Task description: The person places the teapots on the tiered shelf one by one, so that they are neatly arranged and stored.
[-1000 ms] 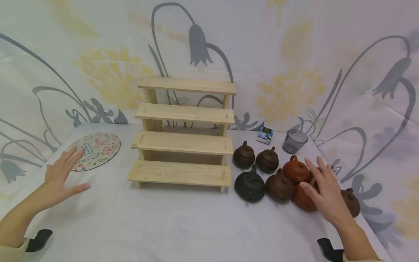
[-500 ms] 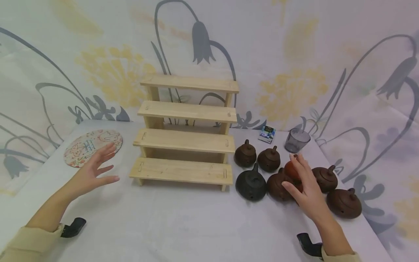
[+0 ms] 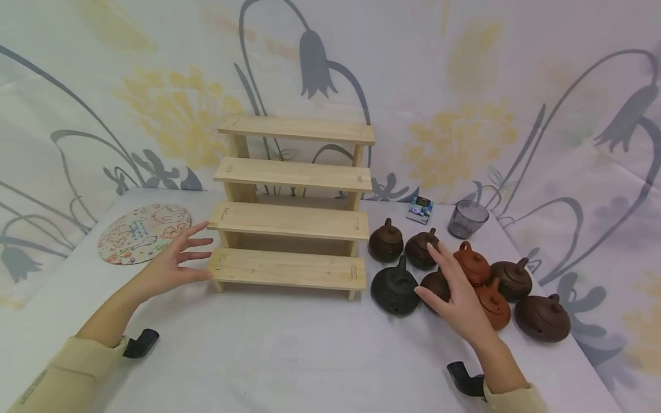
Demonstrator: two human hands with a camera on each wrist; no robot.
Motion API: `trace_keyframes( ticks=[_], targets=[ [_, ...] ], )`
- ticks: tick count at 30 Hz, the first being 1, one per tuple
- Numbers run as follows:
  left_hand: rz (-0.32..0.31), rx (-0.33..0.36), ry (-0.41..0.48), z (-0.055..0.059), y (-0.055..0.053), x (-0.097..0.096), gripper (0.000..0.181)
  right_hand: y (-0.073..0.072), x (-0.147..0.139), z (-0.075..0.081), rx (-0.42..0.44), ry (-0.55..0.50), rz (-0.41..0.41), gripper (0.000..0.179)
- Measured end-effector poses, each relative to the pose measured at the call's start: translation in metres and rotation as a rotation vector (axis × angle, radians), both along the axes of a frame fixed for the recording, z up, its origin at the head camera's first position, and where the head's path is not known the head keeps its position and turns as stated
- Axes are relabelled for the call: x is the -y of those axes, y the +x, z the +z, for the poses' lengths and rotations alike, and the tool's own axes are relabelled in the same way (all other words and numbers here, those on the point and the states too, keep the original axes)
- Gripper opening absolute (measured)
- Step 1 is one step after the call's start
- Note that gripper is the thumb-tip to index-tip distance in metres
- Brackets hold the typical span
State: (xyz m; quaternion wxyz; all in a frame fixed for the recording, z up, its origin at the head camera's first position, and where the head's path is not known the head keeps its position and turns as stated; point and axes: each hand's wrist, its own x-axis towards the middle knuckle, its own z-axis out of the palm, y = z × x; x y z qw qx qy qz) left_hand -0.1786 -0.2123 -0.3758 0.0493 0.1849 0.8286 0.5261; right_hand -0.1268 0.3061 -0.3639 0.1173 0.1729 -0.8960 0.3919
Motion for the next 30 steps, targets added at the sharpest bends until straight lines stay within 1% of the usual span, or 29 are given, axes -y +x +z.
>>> trace_keyframes(
  ticks=[4, 7, 10, 15, 18, 21, 24, 28, 30],
  targets=[
    [-0.004, -0.029, -0.046, 0.0, -0.003, -0.003, 0.102, -0.001, 0.004, 0.001, 0.043, 0.039, -0.007, 0.076],
    [-0.002, -0.042, -0.092, 0.001, -0.003, -0.004, 0.101, -0.001, 0.007, 0.002, 0.061, 0.054, 0.01, 0.078],
    [-0.001, -0.038, -0.126, 0.002, -0.003, -0.006, 0.098, -0.003, 0.01, 0.001, 0.064, 0.062, 0.041, 0.079],
    [-0.002, -0.017, -0.118, 0.003, -0.003, -0.006, 0.099, -0.008, 0.014, -0.005, 0.053, 0.108, 0.073, 0.08],
    [-0.009, -0.009, -0.11, 0.003, -0.003, -0.005, 0.099, -0.011, 0.017, -0.008, 0.06, 0.136, 0.083, 0.08],
    [-0.011, -0.001, -0.104, 0.002, -0.004, -0.006, 0.098, -0.011, 0.02, -0.009, 0.082, 0.156, 0.087, 0.08],
    [-0.001, 0.012, -0.105, 0.003, -0.005, -0.007, 0.099, -0.011, 0.022, -0.01, 0.117, 0.195, 0.09, 0.08],
    [0.017, 0.022, -0.114, 0.003, -0.006, -0.008, 0.1, -0.013, 0.026, -0.013, 0.148, 0.264, 0.116, 0.081],
    [0.016, 0.021, -0.111, 0.002, -0.006, -0.008, 0.1, -0.014, 0.026, -0.014, 0.15, 0.289, 0.129, 0.08]
  ],
)
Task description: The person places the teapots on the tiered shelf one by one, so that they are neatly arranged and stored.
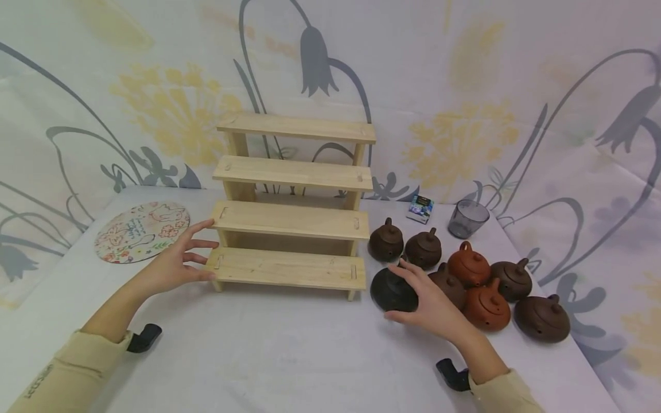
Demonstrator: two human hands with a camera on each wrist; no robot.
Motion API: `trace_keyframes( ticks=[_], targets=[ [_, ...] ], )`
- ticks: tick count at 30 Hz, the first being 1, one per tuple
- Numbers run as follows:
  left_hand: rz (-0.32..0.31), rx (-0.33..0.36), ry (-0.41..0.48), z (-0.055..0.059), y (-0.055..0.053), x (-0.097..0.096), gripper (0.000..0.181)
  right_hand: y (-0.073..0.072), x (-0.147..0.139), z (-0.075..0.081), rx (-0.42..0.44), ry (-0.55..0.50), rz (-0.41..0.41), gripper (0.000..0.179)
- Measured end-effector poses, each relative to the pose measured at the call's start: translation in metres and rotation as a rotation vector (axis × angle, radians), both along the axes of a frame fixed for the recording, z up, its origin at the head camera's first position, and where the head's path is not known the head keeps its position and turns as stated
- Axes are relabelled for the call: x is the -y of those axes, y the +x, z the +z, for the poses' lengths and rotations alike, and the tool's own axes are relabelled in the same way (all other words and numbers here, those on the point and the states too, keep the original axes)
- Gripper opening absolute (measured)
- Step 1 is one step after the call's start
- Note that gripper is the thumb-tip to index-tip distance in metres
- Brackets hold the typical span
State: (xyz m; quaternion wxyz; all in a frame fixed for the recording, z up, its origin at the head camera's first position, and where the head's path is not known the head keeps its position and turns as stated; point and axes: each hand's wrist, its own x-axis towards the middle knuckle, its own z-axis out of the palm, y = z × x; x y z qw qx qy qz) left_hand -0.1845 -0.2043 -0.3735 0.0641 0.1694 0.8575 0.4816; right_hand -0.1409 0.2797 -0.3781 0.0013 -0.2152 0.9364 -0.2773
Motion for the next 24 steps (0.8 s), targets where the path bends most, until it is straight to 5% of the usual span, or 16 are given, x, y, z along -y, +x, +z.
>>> trace_keyframes(
  ticks=[14, 24],
  targets=[
    [0.001, 0.008, 0.017, 0.004, 0.003, -0.001, 0.101, -0.005, 0.0, -0.005, -0.046, -0.002, 0.075, 0.065],
    [0.0, 0.016, 0.02, 0.004, 0.004, -0.001, 0.101, -0.015, 0.011, -0.013, 0.033, 0.004, 0.172, 0.078]
  ],
)
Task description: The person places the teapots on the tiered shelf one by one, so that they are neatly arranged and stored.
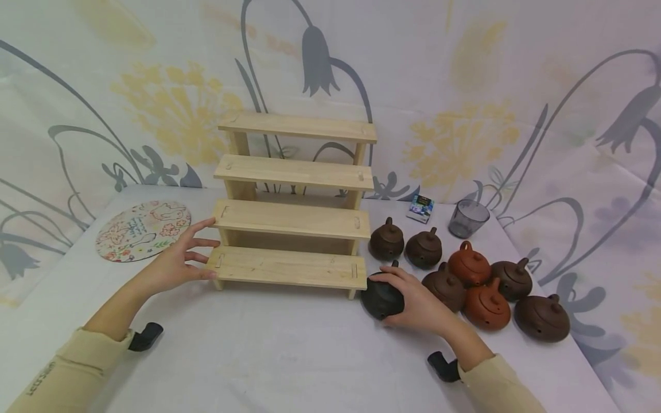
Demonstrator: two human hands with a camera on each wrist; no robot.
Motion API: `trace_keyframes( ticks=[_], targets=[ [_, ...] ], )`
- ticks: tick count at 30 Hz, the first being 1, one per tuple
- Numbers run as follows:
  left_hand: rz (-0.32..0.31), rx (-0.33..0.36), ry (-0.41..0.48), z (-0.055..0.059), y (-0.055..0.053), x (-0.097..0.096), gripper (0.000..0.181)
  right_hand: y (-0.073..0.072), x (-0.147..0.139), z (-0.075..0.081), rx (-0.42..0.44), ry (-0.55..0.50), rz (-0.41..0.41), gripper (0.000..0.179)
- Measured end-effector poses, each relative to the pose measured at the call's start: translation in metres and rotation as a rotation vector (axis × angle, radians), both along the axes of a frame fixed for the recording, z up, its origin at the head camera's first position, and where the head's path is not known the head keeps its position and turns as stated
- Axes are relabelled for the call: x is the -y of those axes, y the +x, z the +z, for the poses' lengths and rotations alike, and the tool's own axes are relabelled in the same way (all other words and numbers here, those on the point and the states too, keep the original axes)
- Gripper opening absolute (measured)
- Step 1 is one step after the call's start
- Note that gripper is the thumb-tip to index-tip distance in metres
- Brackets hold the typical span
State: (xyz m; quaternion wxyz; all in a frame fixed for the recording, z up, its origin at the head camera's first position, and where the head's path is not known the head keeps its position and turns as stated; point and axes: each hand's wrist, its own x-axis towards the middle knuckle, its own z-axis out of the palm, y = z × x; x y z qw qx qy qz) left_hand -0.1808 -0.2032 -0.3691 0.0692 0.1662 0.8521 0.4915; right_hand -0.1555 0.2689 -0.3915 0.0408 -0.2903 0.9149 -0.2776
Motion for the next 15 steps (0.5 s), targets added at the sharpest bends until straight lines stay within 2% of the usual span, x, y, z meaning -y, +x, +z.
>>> trace_keyframes(
  ticks=[7, 12, 15],
  targets=[
    [0.0, -0.013, -0.02, -0.002, -0.002, -0.001, 0.1, 0.001, 0.001, 0.003, -0.076, 0.036, -0.019, 0.076],
    [0.003, -0.002, -0.021, -0.002, -0.001, -0.001, 0.1, 0.002, 0.001, 0.007, -0.069, 0.068, -0.05, 0.075],
    [0.008, -0.001, -0.022, -0.002, -0.001, -0.001, 0.1, 0.003, -0.001, 0.014, -0.065, 0.051, -0.05, 0.073]
  ],
)
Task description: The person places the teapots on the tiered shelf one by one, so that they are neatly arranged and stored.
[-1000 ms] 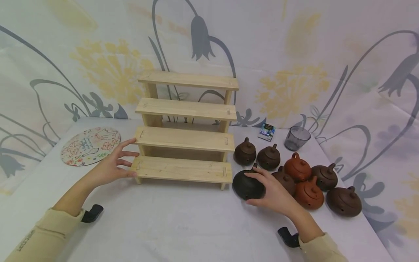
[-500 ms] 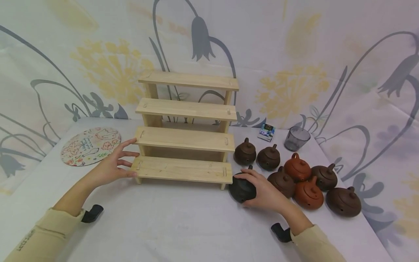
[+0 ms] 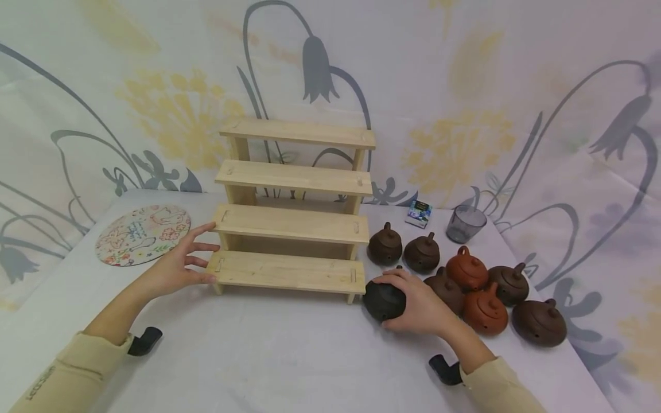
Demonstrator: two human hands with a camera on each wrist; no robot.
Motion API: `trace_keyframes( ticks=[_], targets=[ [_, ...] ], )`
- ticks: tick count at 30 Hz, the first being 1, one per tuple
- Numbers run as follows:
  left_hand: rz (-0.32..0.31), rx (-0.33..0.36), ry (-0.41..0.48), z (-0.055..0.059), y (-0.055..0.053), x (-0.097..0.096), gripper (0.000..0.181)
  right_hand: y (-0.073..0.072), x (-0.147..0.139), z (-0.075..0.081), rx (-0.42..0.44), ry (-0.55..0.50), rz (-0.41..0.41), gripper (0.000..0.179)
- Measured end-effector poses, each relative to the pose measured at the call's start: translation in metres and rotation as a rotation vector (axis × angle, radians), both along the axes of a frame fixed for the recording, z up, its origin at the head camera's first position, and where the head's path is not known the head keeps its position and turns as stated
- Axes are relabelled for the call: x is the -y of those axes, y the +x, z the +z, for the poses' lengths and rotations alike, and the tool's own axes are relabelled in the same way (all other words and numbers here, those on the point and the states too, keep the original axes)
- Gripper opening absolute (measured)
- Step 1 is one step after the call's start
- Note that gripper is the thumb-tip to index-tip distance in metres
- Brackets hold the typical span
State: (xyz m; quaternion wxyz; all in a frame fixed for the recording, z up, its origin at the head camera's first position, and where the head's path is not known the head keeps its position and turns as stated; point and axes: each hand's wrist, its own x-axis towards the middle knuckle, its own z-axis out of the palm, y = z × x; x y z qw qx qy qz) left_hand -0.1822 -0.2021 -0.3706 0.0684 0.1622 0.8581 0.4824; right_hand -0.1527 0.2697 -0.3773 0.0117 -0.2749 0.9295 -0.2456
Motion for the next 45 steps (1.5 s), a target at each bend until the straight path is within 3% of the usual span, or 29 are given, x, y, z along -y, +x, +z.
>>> trace_keyframes(
  ticks=[11, 21, 33, 45],
  targets=[
    [0.027, 0.0, -0.019, 0.0, -0.001, 0.0, 0.101, 0.002, -0.012, 0.037, -0.089, -0.045, 0.034, 0.074],
    [0.026, -0.003, -0.021, -0.002, -0.002, -0.001, 0.1, -0.004, -0.004, 0.071, -0.142, -0.051, 0.092, 0.076],
    [0.032, -0.014, -0.031, 0.0, 0.0, -0.002, 0.101, -0.027, 0.02, 0.107, -0.153, -0.089, 0.212, 0.071],
    [0.042, -0.007, -0.038, 0.0, 0.001, -0.003, 0.101, -0.054, 0.048, 0.126, -0.134, -0.1, 0.276, 0.069]
  ],
)
